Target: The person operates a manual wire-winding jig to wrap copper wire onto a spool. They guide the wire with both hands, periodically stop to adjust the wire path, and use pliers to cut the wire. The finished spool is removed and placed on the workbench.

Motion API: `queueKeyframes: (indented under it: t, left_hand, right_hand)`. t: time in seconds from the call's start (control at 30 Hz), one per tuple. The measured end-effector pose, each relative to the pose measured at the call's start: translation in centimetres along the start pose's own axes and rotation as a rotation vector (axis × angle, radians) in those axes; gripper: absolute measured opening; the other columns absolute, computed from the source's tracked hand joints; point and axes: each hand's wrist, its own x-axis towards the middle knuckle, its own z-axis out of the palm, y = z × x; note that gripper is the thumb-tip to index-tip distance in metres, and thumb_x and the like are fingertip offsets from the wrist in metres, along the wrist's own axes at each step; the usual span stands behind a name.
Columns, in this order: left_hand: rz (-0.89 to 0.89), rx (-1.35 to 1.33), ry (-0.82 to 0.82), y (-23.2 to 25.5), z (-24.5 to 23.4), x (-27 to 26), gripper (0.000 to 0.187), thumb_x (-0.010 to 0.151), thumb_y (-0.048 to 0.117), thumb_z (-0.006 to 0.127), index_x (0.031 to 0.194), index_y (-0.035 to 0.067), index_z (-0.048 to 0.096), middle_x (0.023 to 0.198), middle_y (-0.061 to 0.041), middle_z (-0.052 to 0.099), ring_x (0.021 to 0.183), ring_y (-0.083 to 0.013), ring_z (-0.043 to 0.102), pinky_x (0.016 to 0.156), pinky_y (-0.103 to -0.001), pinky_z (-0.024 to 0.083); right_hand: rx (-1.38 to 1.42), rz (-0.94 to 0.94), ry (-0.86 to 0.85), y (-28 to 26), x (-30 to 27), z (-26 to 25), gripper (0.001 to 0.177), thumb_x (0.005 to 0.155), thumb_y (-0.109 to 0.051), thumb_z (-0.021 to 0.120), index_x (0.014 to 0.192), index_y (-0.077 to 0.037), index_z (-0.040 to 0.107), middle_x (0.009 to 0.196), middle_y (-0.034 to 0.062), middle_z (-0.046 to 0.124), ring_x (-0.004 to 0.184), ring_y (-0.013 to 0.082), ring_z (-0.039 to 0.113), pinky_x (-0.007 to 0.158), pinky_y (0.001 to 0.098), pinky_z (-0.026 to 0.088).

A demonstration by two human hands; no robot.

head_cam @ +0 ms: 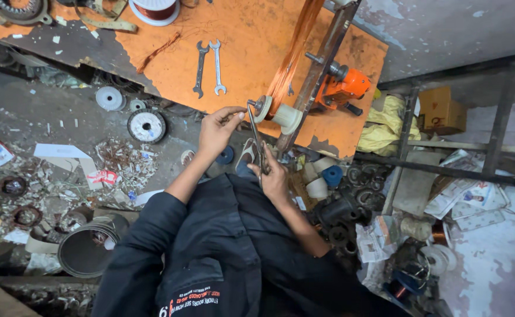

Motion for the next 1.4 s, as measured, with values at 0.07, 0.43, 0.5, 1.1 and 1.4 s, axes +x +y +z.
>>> queueKeyframes:
  t: [0.07, 0.43, 0.5, 1.1, 1.4]
  left_hand:
    - [-0.012, 0.01, 0.031, -0.2, -0.2, 0.0, 0.02, 0.098, 0.014, 0.071, 0.112, 0.001, 0.077, 0.078, -0.001, 0.072, 0.067, -0.0034, 0.061, 0.06, -0.02, 0.046]
    - [0.064, -0.428, -0.248, -1.7, -0.1, 1.8, 0.02, 0.099, 0.014, 0.068, 0.11, -0.002, 0.067, 0.141, -0.011, 0.065, 0.083, -0.0146, 0.074, 0.072, -0.024, 0.056]
    - [-0.052, -0.397, -0.188, -1.2, 1.0, 1.9, 0.024, 0.097, 0.018, 0.069, 0.114, 0.001, 0.07, 0.115, -0.014, 0.071, 0.081, -0.0149, 0.075, 0.069, -0.025, 0.057]
    - [-0.139, -1.015, 0.014, -0.3, 4.6, -2.1, 0.035, 0.097, 0.026, 0.067, 0.127, 0.009, 0.06, 0.141, -0.005, 0.061, 0.078, -0.0098, 0.061, 0.051, -0.017, 0.037]
    - [-0.029, -1.15, 0.135, 1.6, 7.2, -2.9, 0.027, 0.094, 0.023, 0.072, 0.118, 0.015, 0.062, 0.138, -0.007, 0.063, 0.078, -0.0066, 0.052, 0.047, -0.014, 0.033]
  right_hand:
    - [-0.034, -0.067, 0.011, 0.3, -0.3, -0.3, 0.082, 0.08, -0.023, 0.091, 0.151, -0.012, 0.053, 0.065, 0.0071, 0.053, 0.057, 0.0143, 0.048, 0.056, 0.0317, 0.046]
    - [-0.193, 0.322, 0.023, 10.1, -6.7, -3.8, 0.078, 0.08, -0.035, 0.089, 0.149, -0.019, 0.056, 0.097, 0.0168, 0.074, 0.082, 0.0234, 0.069, 0.075, 0.0393, 0.054]
    - [0.064, 0.181, 0.144, 13.0, -7.2, -4.6, 0.069, 0.088, -0.031, 0.086, 0.146, -0.009, 0.055, 0.118, 0.0177, 0.071, 0.103, 0.0201, 0.067, 0.086, 0.0371, 0.052]
    - [-0.447, 0.088, 0.32, 20.3, 14.6, -22.8, 0.072, 0.079, -0.034, 0.091, 0.142, -0.007, 0.067, 0.11, 0.0263, 0.073, 0.096, 0.0423, 0.068, 0.084, 0.0515, 0.053]
    - [-0.456, 0.019, 0.089, 21.1, 28.1, -23.7, 0.062, 0.077, -0.033, 0.089, 0.131, -0.009, 0.069, 0.106, 0.0226, 0.074, 0.098, 0.0419, 0.07, 0.087, 0.0521, 0.054]
